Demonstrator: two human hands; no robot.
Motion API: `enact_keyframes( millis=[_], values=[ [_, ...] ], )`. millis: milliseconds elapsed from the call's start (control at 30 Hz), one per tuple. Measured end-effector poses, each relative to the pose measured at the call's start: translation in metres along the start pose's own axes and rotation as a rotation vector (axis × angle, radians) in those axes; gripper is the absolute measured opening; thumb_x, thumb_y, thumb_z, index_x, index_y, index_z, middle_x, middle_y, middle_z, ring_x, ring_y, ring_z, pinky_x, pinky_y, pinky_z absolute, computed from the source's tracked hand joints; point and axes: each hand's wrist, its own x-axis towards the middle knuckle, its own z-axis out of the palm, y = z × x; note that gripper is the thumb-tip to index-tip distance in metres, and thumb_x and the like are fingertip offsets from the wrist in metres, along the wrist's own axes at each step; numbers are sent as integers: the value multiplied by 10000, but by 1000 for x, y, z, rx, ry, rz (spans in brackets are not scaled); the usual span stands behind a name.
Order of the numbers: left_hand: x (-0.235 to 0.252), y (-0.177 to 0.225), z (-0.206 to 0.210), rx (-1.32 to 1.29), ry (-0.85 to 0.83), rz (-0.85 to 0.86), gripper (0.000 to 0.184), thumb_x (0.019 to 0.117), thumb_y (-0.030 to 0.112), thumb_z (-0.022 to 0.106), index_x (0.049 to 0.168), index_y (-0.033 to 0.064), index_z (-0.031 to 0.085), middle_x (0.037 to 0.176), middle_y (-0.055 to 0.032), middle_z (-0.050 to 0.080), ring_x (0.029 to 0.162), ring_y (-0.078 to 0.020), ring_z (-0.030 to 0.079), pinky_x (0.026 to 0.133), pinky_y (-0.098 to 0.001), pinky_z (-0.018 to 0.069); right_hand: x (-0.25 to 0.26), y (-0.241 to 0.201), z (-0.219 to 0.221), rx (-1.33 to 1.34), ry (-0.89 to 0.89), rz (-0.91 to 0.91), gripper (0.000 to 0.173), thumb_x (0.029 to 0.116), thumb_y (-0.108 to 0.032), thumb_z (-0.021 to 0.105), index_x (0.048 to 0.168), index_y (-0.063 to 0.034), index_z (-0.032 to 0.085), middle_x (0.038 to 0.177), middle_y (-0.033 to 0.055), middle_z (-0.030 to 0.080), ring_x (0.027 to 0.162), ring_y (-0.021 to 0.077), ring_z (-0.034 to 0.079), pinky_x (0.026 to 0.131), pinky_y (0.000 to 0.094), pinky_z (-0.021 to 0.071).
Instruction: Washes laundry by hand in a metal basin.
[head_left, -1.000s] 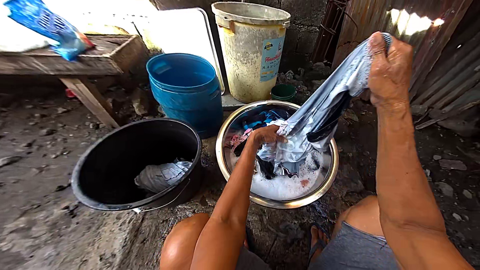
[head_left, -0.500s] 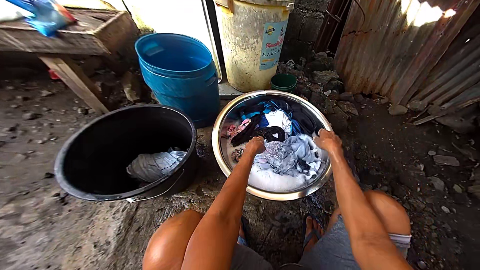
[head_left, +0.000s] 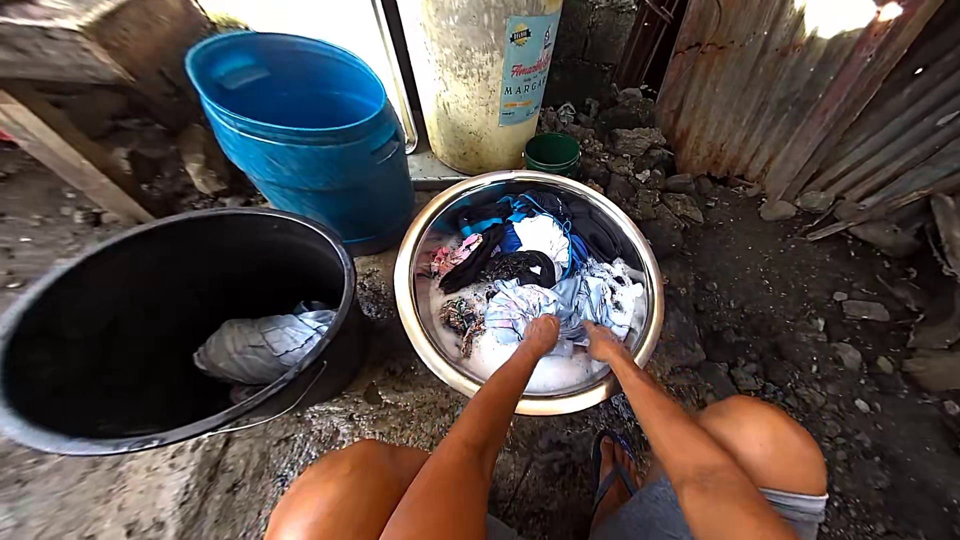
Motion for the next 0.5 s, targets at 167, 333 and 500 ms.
enact_keyframes(
  millis=[167,333,500],
  values=[
    [-14,-38,-62,-470,52,-15,295,1042,160,578,1227,-53,667,1205,-238,665,1065,-306,660,982,-480,512,-2,-1,-14,40,91,48,688,892,-81,698,1528,-39,437,1453,302,523,1366,484,491,1079,658,422],
    [-46,-62,-115,-975,150,64,135,1042,58,540,1113,-6,635,855,-25,612,615,-57,519,603,-237,492,4,-1,-40,265,-24,-123,350,960,-121,666,1262,56,648,1308,309,611,1248,443,580,1056,620,449],
    [-71,-86,-155,-1043,279,48,127,1057,62,497,1094,26,613,876,-8,611,644,-46,533,600,-216,484,-32,-13,-96,489,278,-379,200,975,-38,636,1136,70,685,1135,270,681,1109,370,638,1030,541,469]
  ],
)
